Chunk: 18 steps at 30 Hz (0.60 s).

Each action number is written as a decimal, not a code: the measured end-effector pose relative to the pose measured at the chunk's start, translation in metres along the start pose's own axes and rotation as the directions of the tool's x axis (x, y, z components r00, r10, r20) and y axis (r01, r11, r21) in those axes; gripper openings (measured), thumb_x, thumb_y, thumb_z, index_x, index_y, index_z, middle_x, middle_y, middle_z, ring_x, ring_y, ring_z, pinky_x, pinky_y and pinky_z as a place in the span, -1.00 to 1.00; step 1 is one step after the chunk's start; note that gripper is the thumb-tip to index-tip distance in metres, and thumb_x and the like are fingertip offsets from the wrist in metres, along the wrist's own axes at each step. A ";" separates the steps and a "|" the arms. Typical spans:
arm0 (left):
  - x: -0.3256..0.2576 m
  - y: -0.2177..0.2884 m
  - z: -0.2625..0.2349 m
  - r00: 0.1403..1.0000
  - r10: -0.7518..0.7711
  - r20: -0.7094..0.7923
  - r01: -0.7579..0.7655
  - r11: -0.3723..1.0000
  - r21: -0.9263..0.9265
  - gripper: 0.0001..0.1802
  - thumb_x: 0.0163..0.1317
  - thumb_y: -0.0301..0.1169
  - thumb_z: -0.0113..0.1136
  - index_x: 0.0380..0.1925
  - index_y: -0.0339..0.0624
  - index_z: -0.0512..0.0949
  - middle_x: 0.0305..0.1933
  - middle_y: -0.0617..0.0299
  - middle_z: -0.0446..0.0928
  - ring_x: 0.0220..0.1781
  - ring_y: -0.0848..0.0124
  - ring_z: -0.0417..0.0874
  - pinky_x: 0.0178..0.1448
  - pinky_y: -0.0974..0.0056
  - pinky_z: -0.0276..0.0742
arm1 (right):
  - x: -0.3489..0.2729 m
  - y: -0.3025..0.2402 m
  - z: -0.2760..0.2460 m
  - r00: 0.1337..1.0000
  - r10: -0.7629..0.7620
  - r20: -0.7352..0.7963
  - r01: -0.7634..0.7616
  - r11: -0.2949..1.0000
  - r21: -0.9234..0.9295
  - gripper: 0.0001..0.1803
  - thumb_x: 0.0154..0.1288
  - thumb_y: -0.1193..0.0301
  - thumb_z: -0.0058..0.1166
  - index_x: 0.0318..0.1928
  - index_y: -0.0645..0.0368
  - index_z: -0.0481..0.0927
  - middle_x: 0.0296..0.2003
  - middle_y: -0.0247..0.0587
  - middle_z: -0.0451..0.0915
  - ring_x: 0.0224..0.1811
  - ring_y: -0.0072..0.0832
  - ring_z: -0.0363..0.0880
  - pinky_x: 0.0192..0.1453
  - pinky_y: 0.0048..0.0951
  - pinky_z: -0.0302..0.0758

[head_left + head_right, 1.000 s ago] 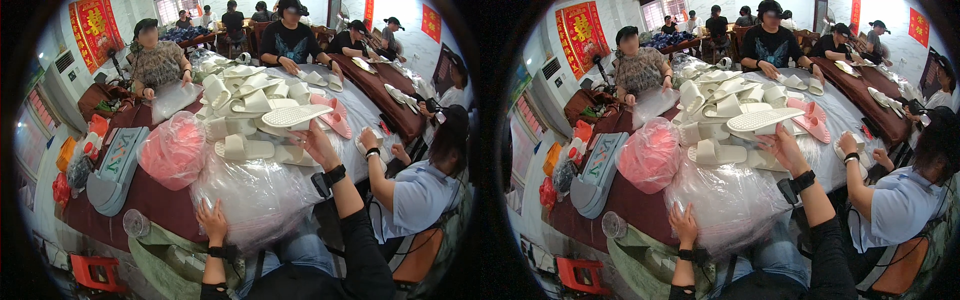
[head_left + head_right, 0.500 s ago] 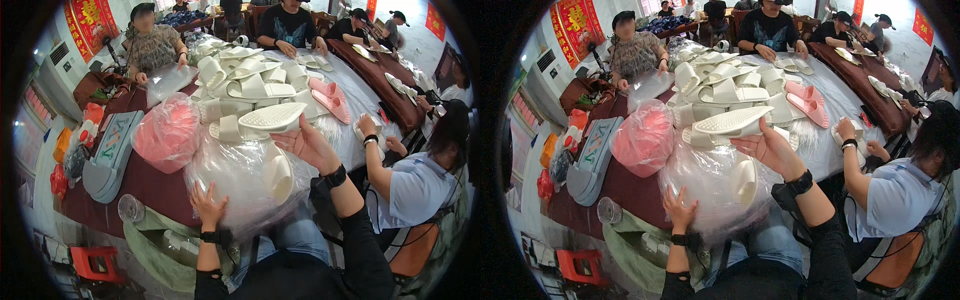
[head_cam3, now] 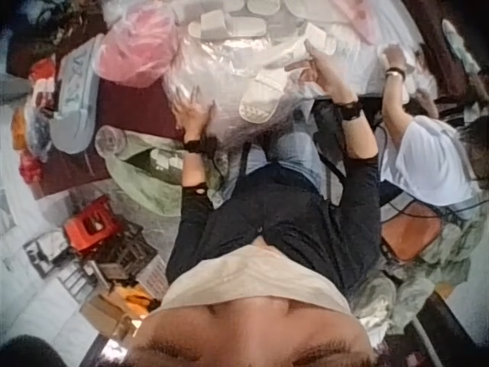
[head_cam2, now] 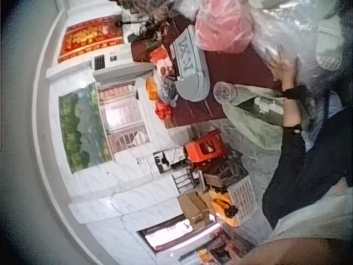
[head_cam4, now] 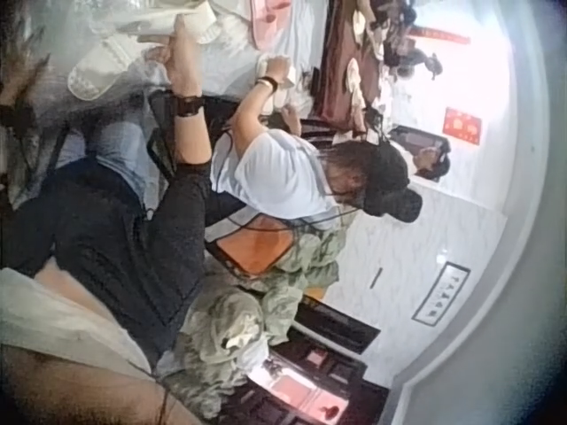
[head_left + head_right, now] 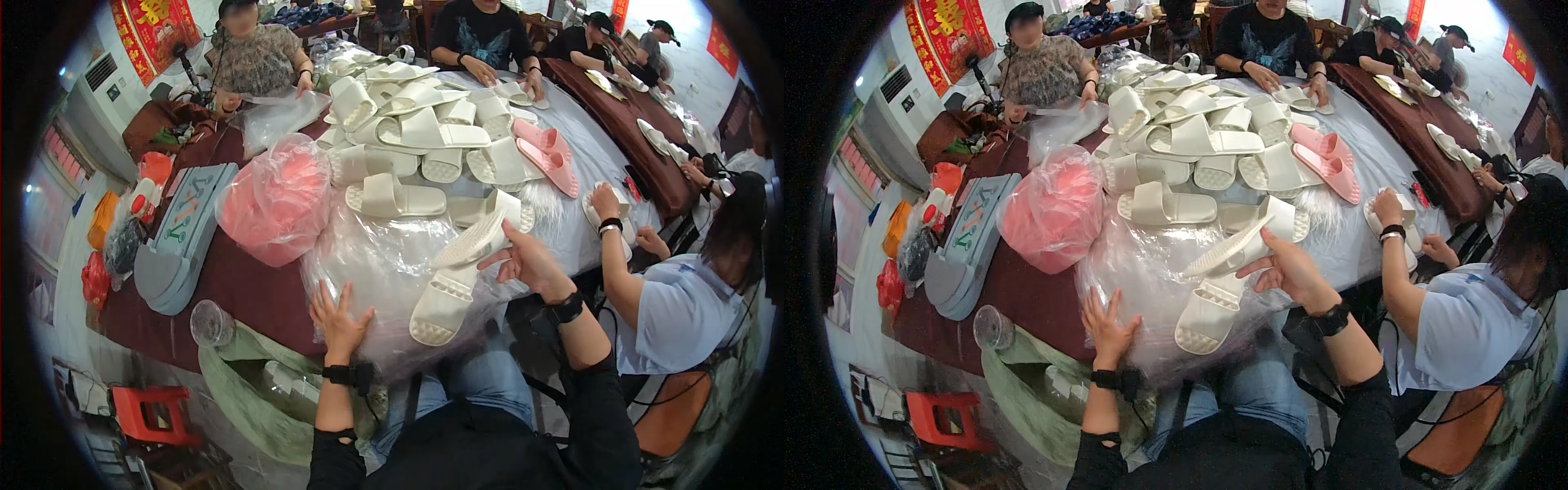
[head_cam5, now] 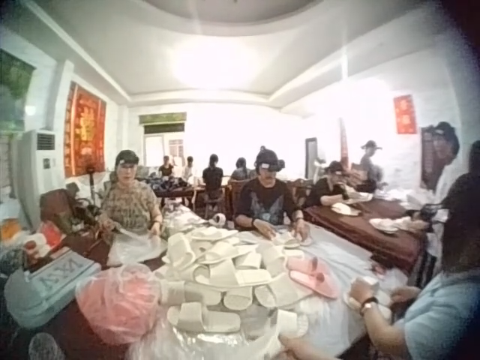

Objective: Sorting and placing white slippers into plastic bags.

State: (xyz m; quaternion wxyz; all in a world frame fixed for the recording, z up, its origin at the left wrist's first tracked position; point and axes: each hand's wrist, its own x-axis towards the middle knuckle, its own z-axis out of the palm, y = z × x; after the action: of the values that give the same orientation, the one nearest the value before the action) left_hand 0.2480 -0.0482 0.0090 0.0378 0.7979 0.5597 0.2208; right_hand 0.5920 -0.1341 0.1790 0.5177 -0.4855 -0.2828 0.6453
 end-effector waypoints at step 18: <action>-0.003 -0.008 0.008 1.000 0.009 -0.008 -0.009 0.999 0.048 -0.13 -0.15 0.09 0.30 0.27 0.27 0.33 0.44 -0.15 -0.03 0.43 -0.17 -0.04 0.36 -0.32 -0.07 | 0.061 0.067 0.058 0.938 -0.217 0.271 0.333 0.346 -0.877 -0.56 0.19 0.14 0.17 -0.04 0.18 0.53 -0.32 0.01 0.61 -0.25 -0.17 0.60 -0.17 -0.26 0.49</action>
State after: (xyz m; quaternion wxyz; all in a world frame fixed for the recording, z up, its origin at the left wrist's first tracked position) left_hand 0.2429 -0.0468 -0.0015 0.0153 0.8002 0.5613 0.2109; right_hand 0.5131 -0.0886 0.1220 0.2518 -0.5986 -0.6933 0.3124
